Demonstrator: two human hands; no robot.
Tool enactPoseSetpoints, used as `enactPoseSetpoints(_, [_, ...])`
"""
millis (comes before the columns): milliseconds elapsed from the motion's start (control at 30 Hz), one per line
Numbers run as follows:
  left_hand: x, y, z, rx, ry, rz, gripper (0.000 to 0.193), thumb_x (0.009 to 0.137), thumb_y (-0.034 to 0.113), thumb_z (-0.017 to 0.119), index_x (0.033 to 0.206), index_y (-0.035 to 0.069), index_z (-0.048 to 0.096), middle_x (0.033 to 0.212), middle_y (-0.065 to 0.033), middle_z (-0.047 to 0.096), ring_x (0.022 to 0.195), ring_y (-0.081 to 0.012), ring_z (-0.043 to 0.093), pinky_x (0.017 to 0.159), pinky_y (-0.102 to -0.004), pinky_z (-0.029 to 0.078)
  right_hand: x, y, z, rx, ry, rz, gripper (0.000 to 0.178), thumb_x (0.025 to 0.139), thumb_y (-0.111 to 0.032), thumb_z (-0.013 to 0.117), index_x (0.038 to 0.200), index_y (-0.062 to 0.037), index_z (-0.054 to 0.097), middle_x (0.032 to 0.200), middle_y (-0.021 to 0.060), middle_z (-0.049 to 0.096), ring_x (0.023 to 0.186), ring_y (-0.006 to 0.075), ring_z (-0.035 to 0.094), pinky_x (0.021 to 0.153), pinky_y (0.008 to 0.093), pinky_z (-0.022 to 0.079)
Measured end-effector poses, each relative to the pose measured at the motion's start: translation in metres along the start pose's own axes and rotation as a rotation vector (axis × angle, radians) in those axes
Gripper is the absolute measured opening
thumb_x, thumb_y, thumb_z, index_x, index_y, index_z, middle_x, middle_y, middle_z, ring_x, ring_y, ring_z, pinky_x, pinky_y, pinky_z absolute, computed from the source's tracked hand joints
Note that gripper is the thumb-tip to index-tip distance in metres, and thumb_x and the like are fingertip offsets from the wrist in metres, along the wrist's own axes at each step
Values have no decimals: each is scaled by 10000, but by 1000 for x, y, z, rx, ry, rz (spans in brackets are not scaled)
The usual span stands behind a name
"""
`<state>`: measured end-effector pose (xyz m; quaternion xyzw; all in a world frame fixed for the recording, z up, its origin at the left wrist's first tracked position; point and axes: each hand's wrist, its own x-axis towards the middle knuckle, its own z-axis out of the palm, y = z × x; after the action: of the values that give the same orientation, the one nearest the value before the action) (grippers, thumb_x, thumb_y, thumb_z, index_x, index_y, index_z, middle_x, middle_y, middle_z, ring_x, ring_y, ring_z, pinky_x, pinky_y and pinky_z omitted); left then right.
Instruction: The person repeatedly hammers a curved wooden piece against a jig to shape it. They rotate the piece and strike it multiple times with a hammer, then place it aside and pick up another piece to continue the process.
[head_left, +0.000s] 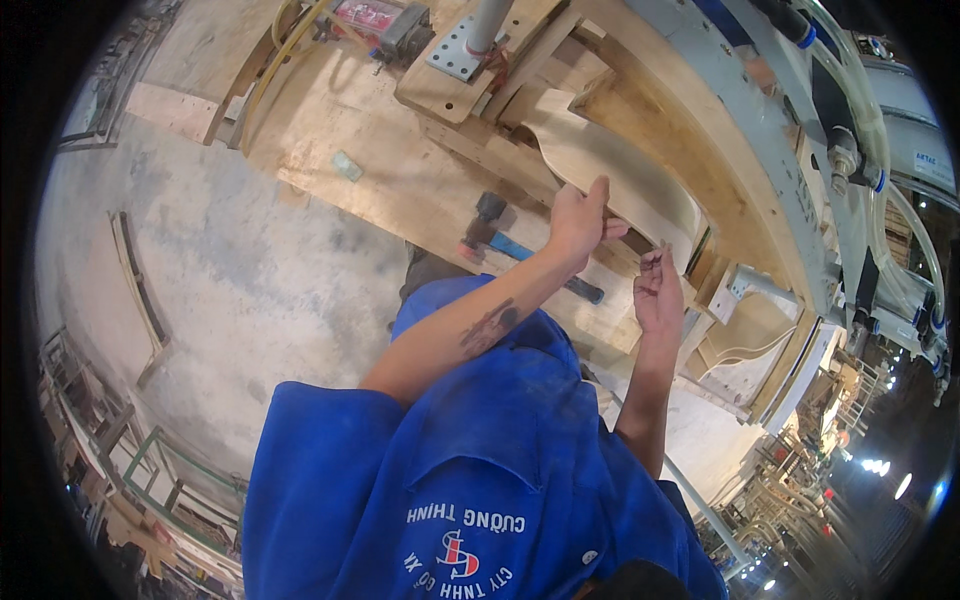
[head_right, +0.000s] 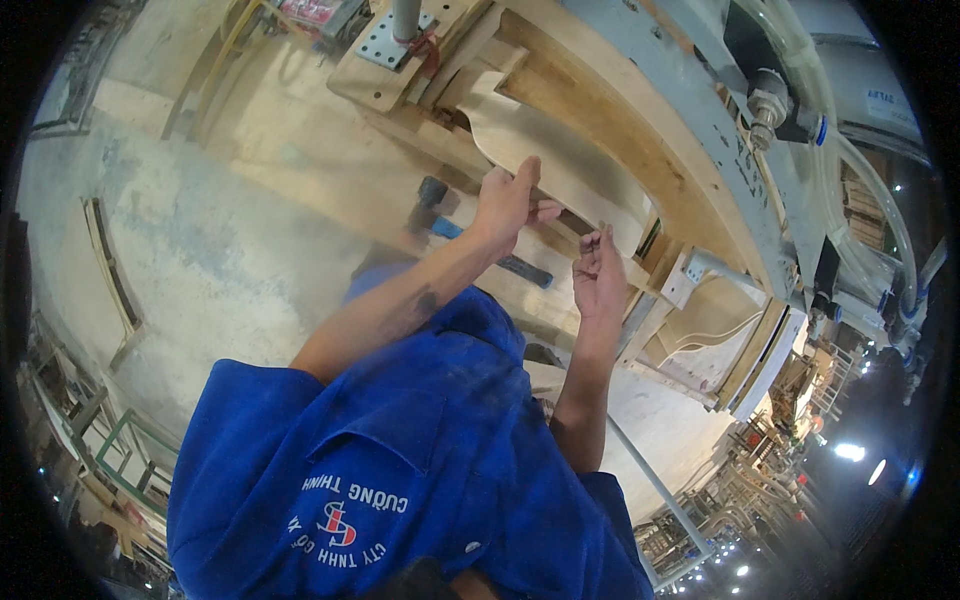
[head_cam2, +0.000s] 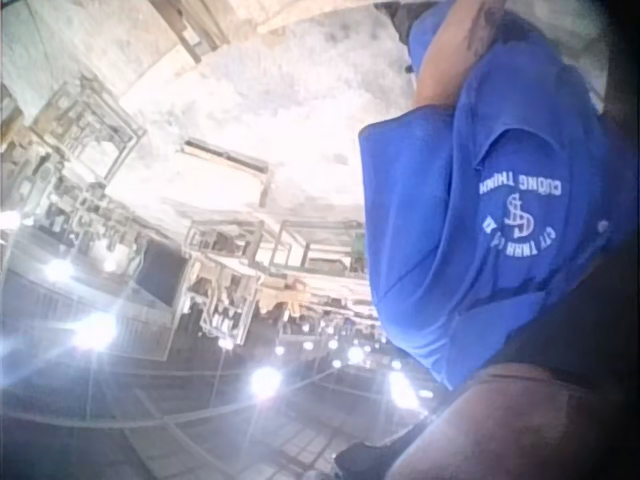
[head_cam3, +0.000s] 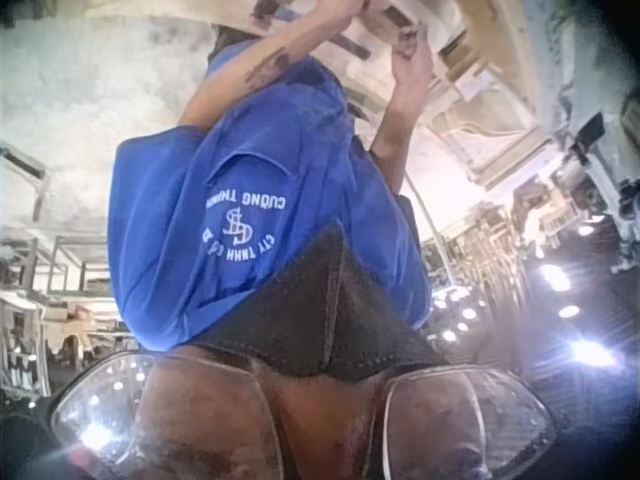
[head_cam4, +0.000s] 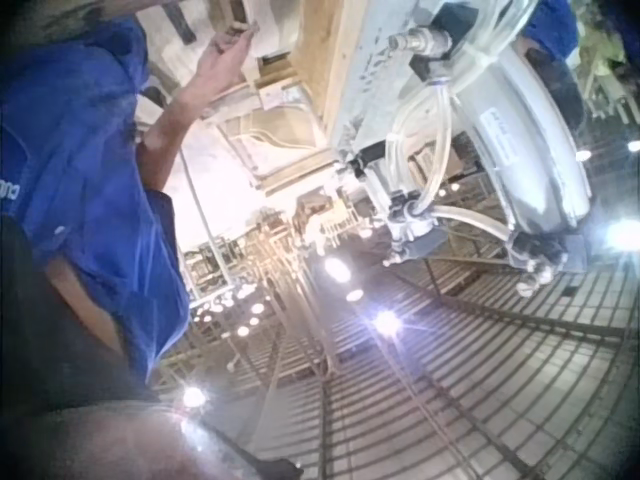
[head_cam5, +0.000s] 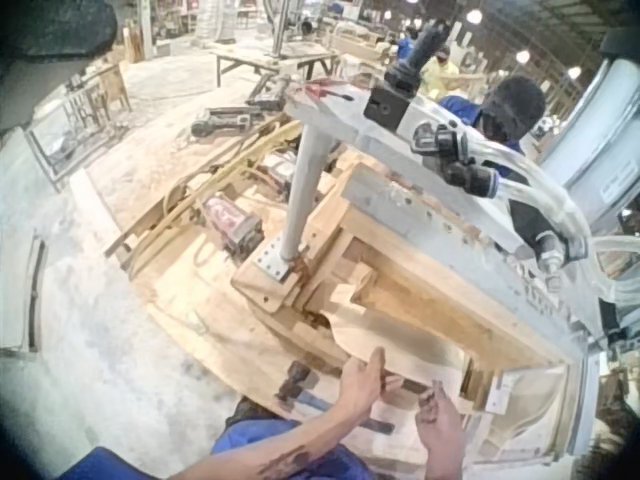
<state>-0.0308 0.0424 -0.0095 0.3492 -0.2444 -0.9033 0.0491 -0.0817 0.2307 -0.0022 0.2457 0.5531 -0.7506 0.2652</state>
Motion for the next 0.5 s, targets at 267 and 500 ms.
enactPoseSetpoints(267, [3, -3, -5, 70, 12, -64, 399, 1014, 329, 564, 1179, -30, 504, 1063, -147, 626, 811, -266, 717, 645, -331, 607, 1, 7, -2, 36, -27, -57, 241, 989, -259, 660, 1107, -51, 624, 881, -3, 638, 805, 61, 611, 524, 156, 356])
enactPoseSetpoints(500, [-24, 54, -22, 596, -172, -160, 421, 1024, 380, 516, 958, -27, 602, 758, -115, 691, 706, -259, 740, 538, -348, 573, 0, 9, -1, 90, -14, -35, 221, 995, -184, 642, 1157, -43, 592, 897, 3, 631, 810, 63, 613, 515, 133, 440])
